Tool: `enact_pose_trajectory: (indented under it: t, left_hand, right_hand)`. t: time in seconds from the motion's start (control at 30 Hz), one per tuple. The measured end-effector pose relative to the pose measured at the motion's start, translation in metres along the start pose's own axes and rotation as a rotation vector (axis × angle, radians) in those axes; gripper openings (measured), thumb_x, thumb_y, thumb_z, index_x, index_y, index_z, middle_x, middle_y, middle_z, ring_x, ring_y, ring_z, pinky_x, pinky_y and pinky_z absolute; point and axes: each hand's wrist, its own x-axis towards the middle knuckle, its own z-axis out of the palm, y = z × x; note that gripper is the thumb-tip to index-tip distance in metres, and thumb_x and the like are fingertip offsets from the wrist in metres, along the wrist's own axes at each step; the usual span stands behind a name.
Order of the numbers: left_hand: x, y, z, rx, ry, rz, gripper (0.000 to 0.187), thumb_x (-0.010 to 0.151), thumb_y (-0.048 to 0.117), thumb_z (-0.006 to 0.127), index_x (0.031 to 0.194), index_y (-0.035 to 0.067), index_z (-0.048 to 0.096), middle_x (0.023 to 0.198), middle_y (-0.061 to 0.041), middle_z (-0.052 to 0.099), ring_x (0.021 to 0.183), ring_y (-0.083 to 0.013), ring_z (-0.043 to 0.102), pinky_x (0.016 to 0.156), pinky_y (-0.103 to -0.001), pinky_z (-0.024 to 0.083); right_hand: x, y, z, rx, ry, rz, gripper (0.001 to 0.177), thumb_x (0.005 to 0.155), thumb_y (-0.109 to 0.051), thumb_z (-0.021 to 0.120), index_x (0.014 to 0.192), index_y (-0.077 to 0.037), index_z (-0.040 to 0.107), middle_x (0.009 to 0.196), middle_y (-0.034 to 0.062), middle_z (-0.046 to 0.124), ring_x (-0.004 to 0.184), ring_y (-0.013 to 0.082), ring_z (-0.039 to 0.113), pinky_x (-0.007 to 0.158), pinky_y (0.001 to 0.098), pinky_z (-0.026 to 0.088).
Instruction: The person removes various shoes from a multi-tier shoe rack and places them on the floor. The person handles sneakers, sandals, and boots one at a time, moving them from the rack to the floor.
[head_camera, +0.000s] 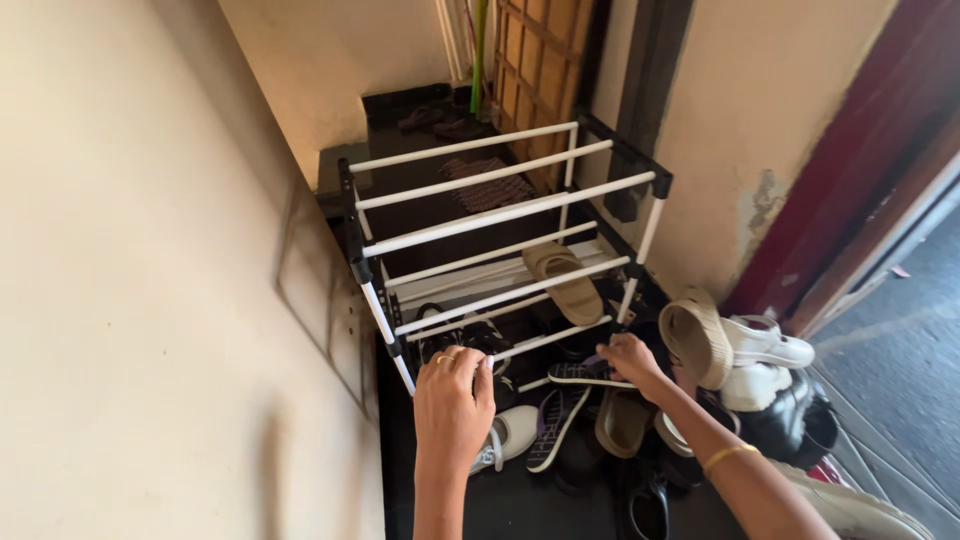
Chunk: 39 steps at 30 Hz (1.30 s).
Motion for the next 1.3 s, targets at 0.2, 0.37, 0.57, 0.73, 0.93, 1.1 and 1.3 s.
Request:
enact_pose_trajectory:
  t: [0.2,0.37,0.57,0.73,0.93,1.1,1.3]
  left_hand:
    - [0.007,-0.016,0.014,0.019,-0.032,-0.017,0.011,0.092,0.013,0.068,0.085,0.005,0.068,0.085,-0.007,0.070,0.080,-0.0268,0.066,0.072,-0.041,0.050]
    - [0.014,-0.044,0.033,0.095,-0.133,-0.094,0.013,0.091,0.014,0.068,0.083,0.004,0.067,0.083,-0.008,0.069,0.081,-0.0277,0.066,0.076,-0.041,0.051]
    - [0.017,-0.061,0.049,0.097,-0.128,-0.070,0.014,0.092,0.014,0.067,0.081,0.005,0.065,0.082,-0.007,0.069,0.081,-0.0272,0.066,0.076,-0.042,0.051]
    - [0.020,-0.064,0.053,0.110,-0.177,-0.105,0.015,0.092,0.016,0.067,0.081,0.006,0.065,0.080,-0.007,0.068,0.079,-0.0264,0.066,0.075,-0.041,0.051]
    - [0.017,-0.056,0.045,0.109,-0.121,-0.048,0.016,0.091,0.016,0.067,0.079,0.006,0.064,0.080,-0.007,0.068,0.080,-0.0288,0.066,0.074,-0.043,0.050]
    - [0.012,-0.041,0.030,0.083,-0.122,-0.026,0.015,0.090,0.015,0.067,0.079,0.006,0.064,0.080,-0.008,0.068,0.081,-0.0308,0.066,0.075,-0.043,0.051]
    - [0.006,-0.020,0.018,0.085,-0.157,-0.060,0.010,0.090,0.013,0.067,0.083,0.005,0.066,0.084,-0.008,0.069,0.082,-0.0302,0.066,0.074,-0.043,0.051]
  right_hand:
    - [0.064,-0.014,0.020,0.164,0.112,-0.045,0.081,0.092,-0.036,0.073,0.154,0.000,0.035,0.120,0.0104,0.062,0.098,0.0238,0.069,0.075,0.0388,0.065]
    - [0.110,-0.017,0.035,0.159,0.145,0.052,0.062,0.101,-0.035,0.066,0.140,0.011,0.054,0.112,0.0212,0.071,0.090,0.0257,0.072,0.068,0.0353,0.063]
    - [0.141,-0.021,0.054,0.248,0.103,0.152,0.050,0.099,-0.031,0.061,0.138,-0.002,0.049,0.112,0.0155,0.065,0.088,0.0277,0.070,0.068,0.0406,0.064]
    - [0.147,-0.027,0.057,0.308,0.075,0.105,0.042,0.098,-0.026,0.065,0.130,0.001,0.057,0.108,0.0165,0.068,0.086,0.0261,0.070,0.066,0.0402,0.064]
    - [0.127,-0.029,0.068,0.632,0.110,0.199,0.029,0.096,-0.016,0.066,0.117,0.004,0.064,0.092,0.0125,0.067,0.073,0.0235,0.066,0.062,0.0383,0.062]
    - [0.082,-0.008,0.050,0.651,-0.018,0.222,0.033,0.099,-0.021,0.063,0.110,0.010,0.063,0.086,0.0143,0.065,0.065,0.0232,0.064,0.060,0.0377,0.062]
    - [0.008,0.027,-0.032,0.563,-0.094,0.249,0.032,0.094,-0.021,0.067,0.109,0.008,0.067,0.090,0.0143,0.066,0.066,0.0224,0.065,0.058,0.0344,0.061]
